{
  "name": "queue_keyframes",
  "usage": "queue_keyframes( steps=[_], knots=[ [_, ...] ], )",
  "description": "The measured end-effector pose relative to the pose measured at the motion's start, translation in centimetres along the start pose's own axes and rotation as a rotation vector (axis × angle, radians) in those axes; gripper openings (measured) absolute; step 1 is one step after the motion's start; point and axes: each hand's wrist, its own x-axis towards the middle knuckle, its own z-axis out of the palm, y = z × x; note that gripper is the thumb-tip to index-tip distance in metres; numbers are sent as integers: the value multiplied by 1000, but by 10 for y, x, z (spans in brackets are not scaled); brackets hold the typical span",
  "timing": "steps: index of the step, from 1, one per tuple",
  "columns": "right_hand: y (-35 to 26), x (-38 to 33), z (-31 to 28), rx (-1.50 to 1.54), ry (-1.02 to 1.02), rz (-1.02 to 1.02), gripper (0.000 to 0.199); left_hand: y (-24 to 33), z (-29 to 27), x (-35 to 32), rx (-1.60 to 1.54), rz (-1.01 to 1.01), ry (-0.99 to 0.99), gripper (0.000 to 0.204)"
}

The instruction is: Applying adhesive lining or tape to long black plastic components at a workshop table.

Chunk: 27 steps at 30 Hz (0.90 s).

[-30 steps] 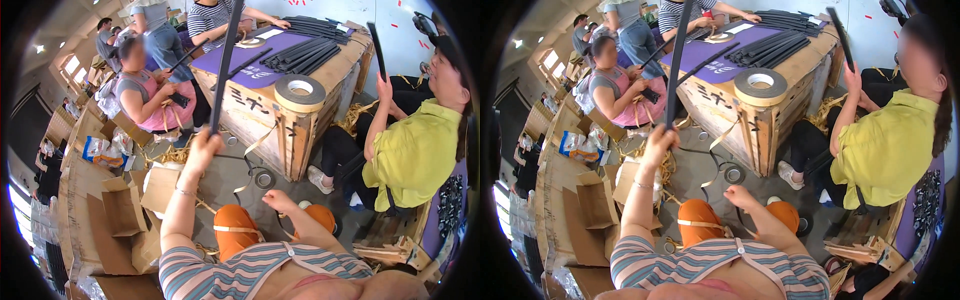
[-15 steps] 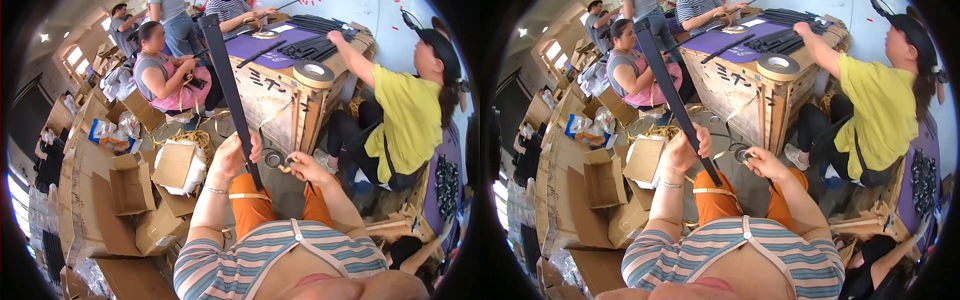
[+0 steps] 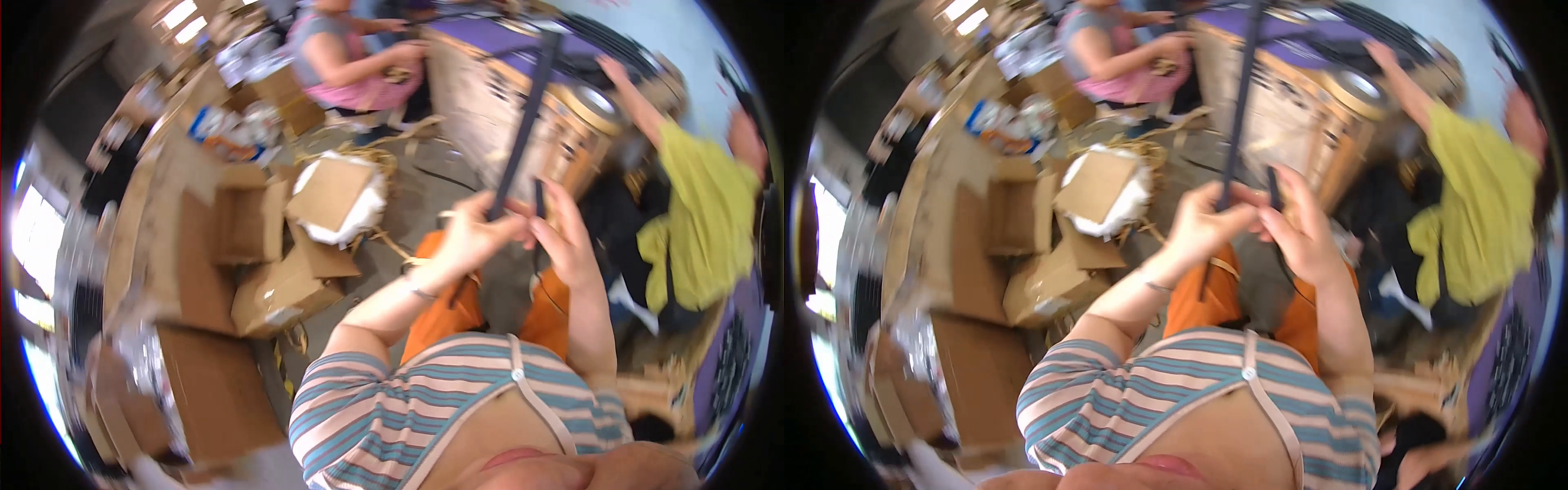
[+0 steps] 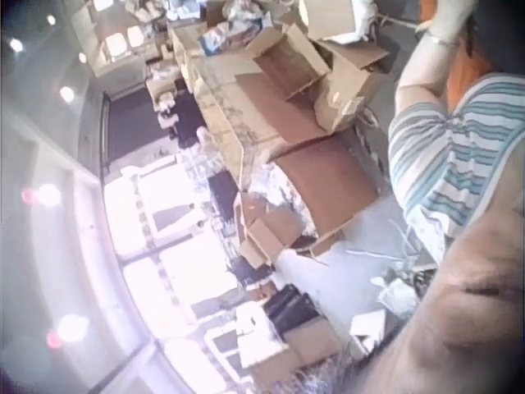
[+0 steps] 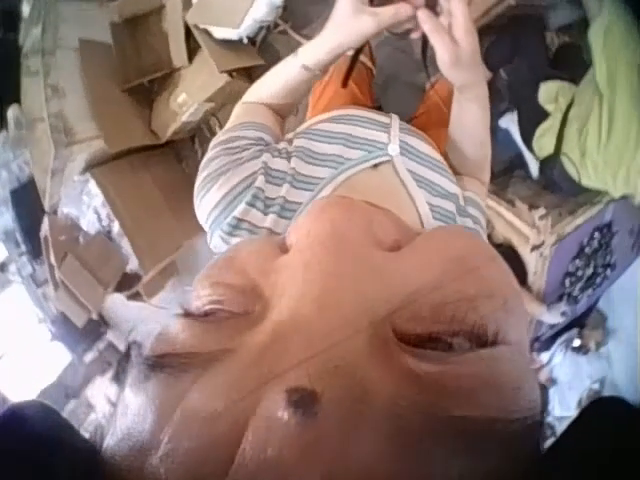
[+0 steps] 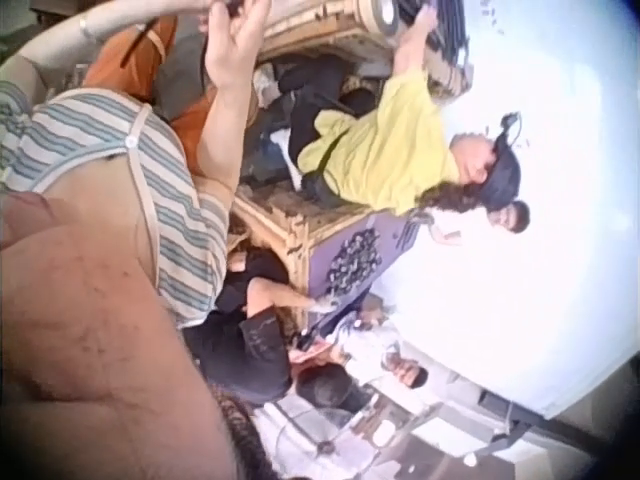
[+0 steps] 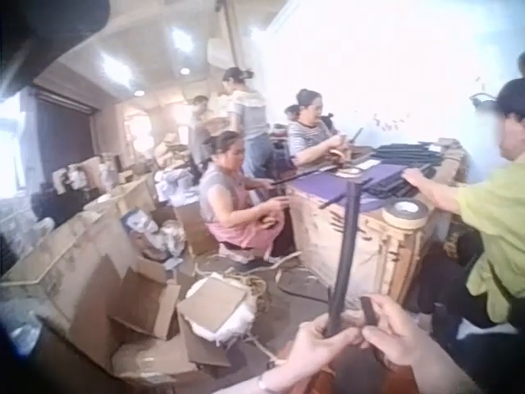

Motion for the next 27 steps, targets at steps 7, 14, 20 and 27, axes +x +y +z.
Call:
queue_keyframes(
  steps=[7, 14, 20, 27],
  knots=[
    [0, 2, 44, -394, -75, -357, 41, -3, -12, -31, -122, -8, 155, 13],
    [-14, 25, 10, -420, 64, -311, 30, 5, -25, -38, -280, -253, -99, 15],
    [2, 52, -17, -156, 378, -262, 19, 7, -46, -45, -432, -193, -23, 14],
    [7, 21, 29, 52, -57, -347, 10, 0, -34, -31, -296, -160, -69, 16]
  ],
)
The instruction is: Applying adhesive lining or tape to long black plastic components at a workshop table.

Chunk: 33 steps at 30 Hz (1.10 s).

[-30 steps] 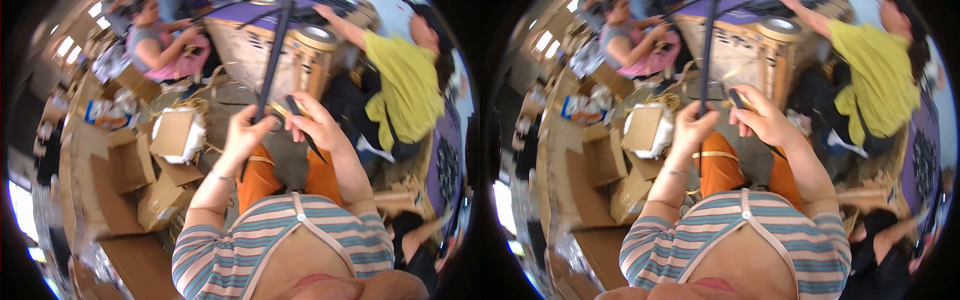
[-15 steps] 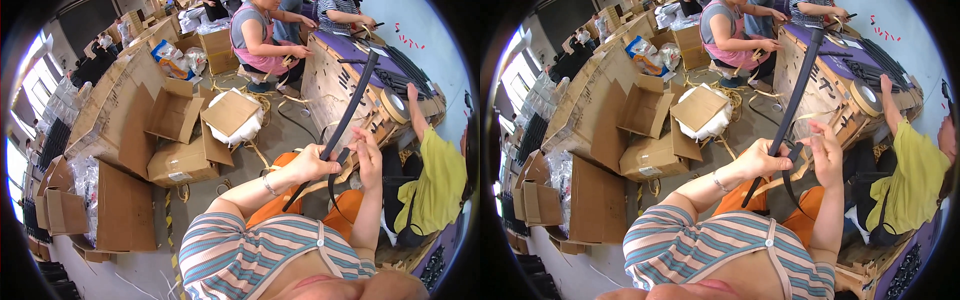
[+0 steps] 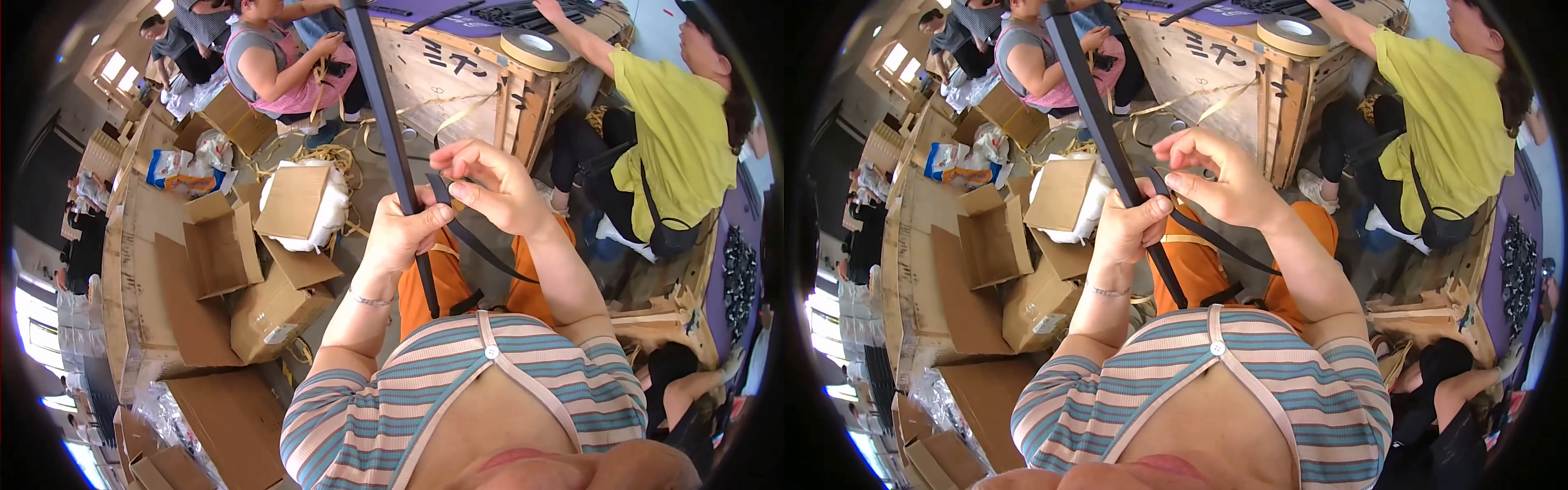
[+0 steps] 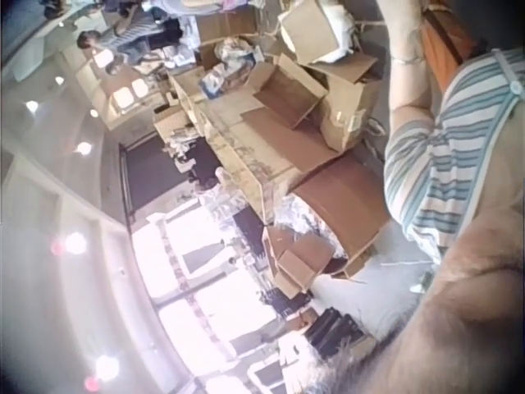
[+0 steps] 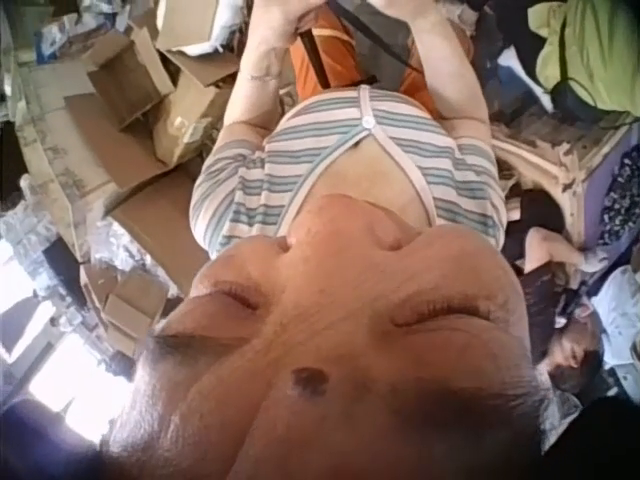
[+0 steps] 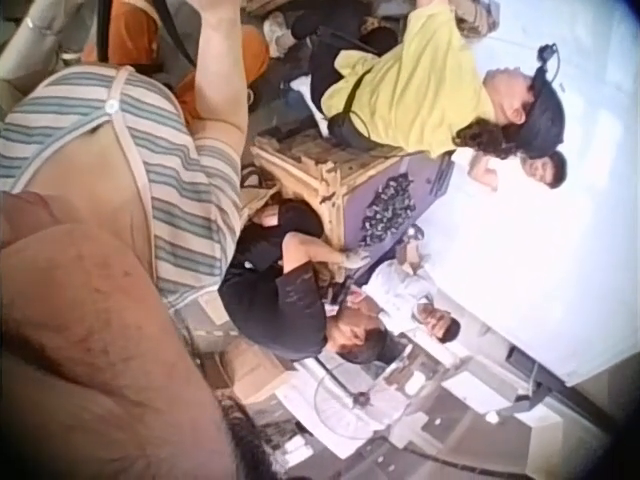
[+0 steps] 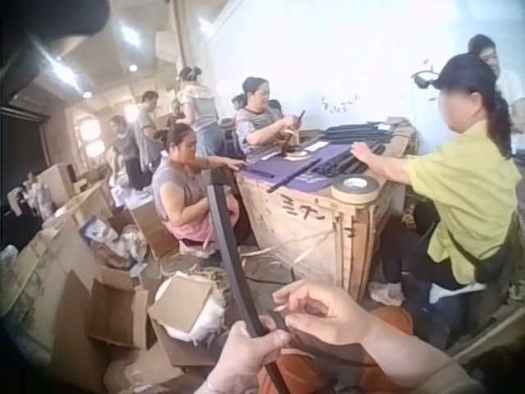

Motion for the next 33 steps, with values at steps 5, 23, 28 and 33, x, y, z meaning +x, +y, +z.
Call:
queue_keyframes(
  steps=[5, 23, 28, 33],
  knots=[
    [-1, -16, 0, 65, 42, 179, 9, -5, 5, -1, -28, 33, 94, 16],
    [4, -8, -25, 107, 245, 306, 15, -29, -9, 13, 289, 160, 162, 33],
    [-12, -2, -34, -208, 221, 152, 14, -30, -8, 16, 449, 137, 178, 26],
    [-18, 4, -38, -484, 213, 110, 17, -29, -11, 9, 521, 111, 165, 25]
  ],
)
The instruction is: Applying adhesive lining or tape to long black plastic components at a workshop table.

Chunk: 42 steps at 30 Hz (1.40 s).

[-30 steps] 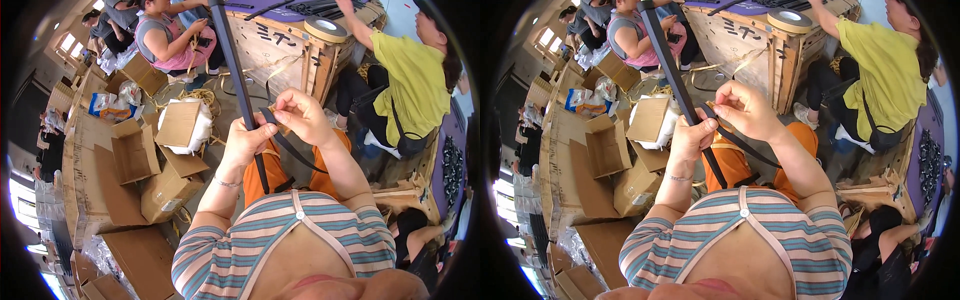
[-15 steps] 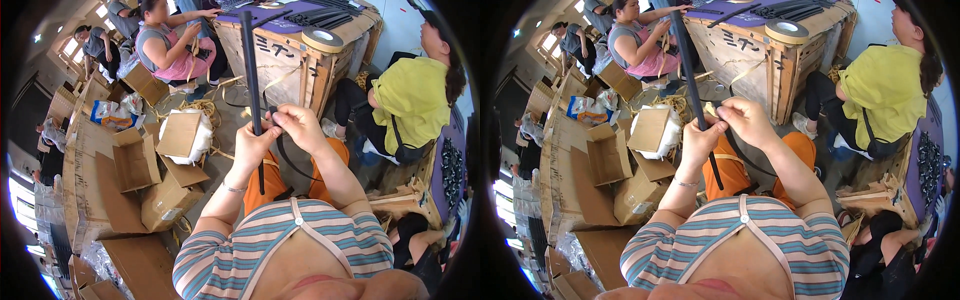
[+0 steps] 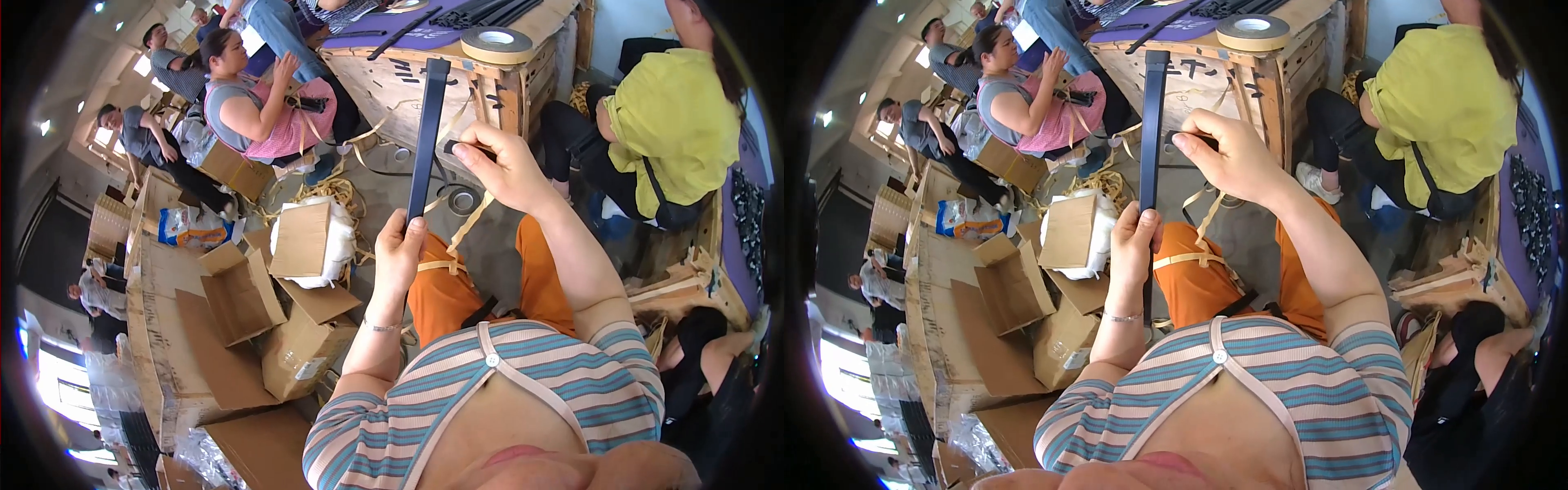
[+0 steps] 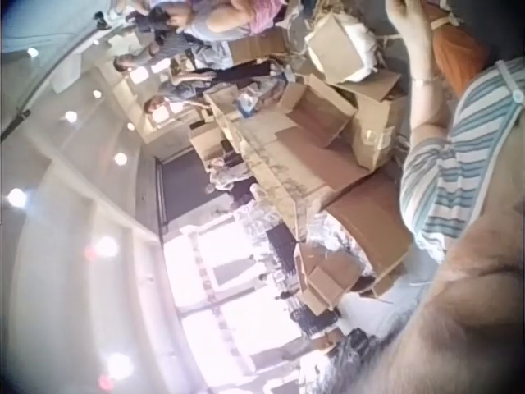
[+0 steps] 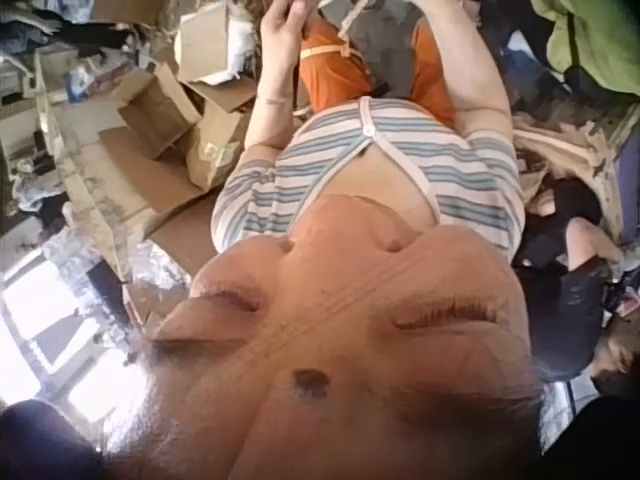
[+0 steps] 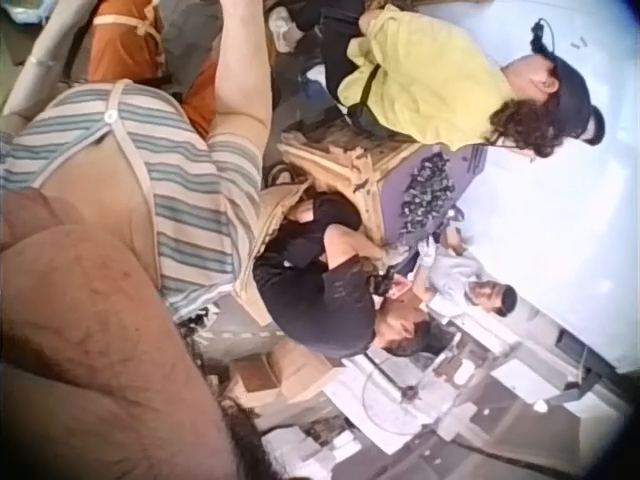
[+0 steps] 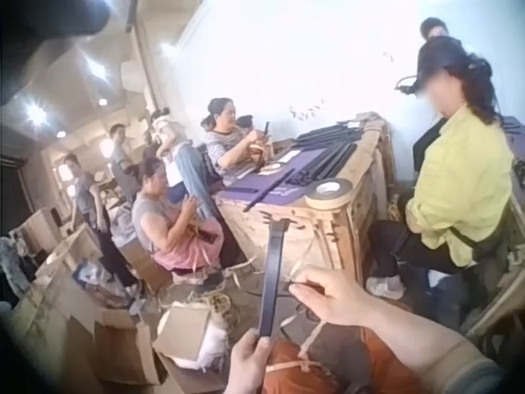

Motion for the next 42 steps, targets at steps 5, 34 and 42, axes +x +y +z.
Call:
queue_keyframes(
  steps=[5, 34, 42],
  knots=[
    [4, 3, 0, 27, 15, -40, 19, -4, 2, -2, -19, -35, -20, 25],
    [18, 14, 4, 88, 43, 16, 23, -8, 8, 0, 24, -14, 16, 24],
    [19, 15, 2, 71, 28, 66, 23, -16, 10, 0, 218, 112, 105, 24]
  ],
)
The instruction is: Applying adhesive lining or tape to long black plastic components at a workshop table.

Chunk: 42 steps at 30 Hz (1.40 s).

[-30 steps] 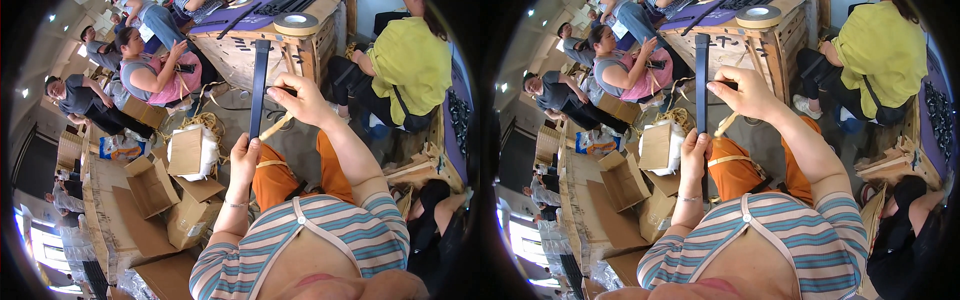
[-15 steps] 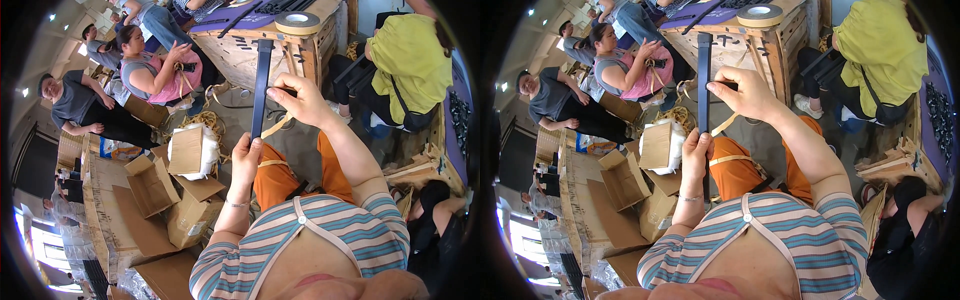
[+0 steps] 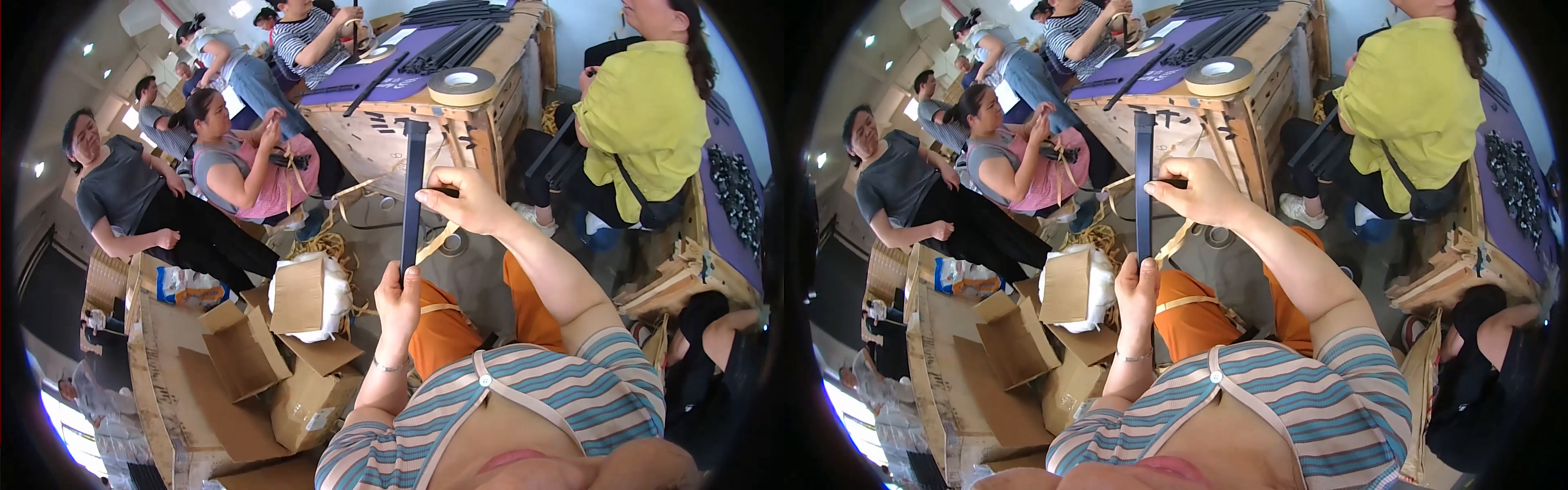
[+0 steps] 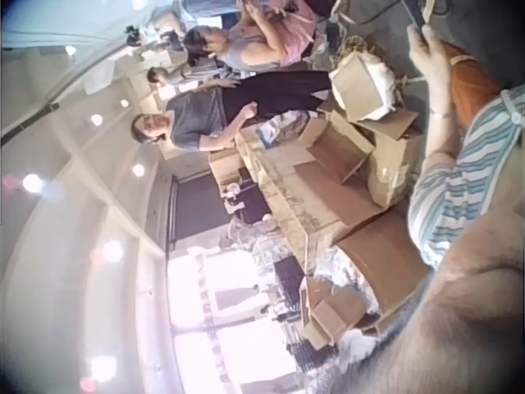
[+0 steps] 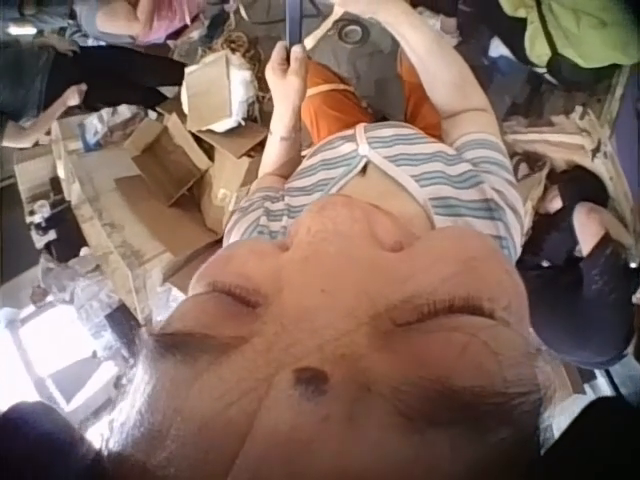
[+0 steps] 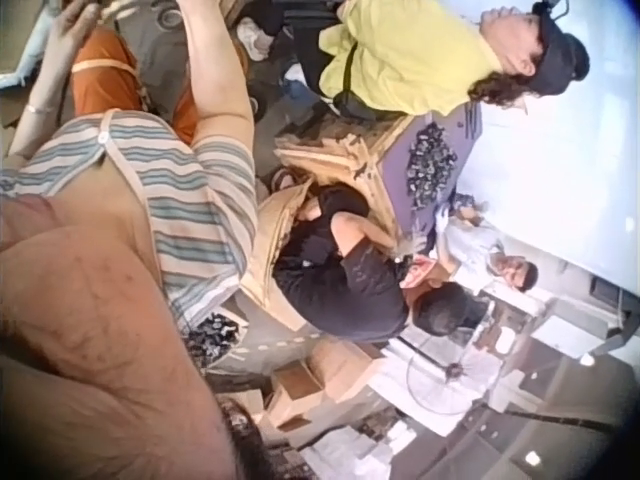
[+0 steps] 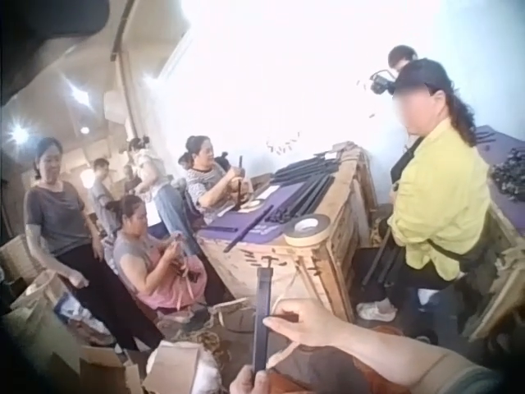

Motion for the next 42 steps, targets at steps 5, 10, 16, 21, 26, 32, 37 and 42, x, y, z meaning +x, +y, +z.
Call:
queue_keyframes(
  steps=[5, 10, 16, 21, 26, 32, 37, 42],
  knots=[
    [-11, -6, -5, 114, -89, 39, 17, 16, 4, -6, -605, -230, -254, 25],
    [-31, -20, -17, 51, 36, -61, 18, 35, 6, -3, -505, -207, -289, 19],
    [-33, -21, -11, -50, 48, -128, 14, 32, -1, -7, -287, -45, -132, 10],
    [-42, -29, -13, -48, 63, -105, 13, 18, 9, -11, -223, 99, -80, 13],
    [-44, -30, -6, -93, 75, -65, 18, 28, 3, -18, -194, 36, -91, 15],
    [-45, -28, 1, -100, 62, -32, 17, 28, 1, -20, -188, 24, -95, 17],
    [-45, -36, -7, -114, 50, -30, 17, 33, -10, -19, -315, -30, -205, 20],
    [-47, -41, -10, -113, 40, -13, 18, 38, -18, -20, -421, -77, -286, 25]
  ],
)
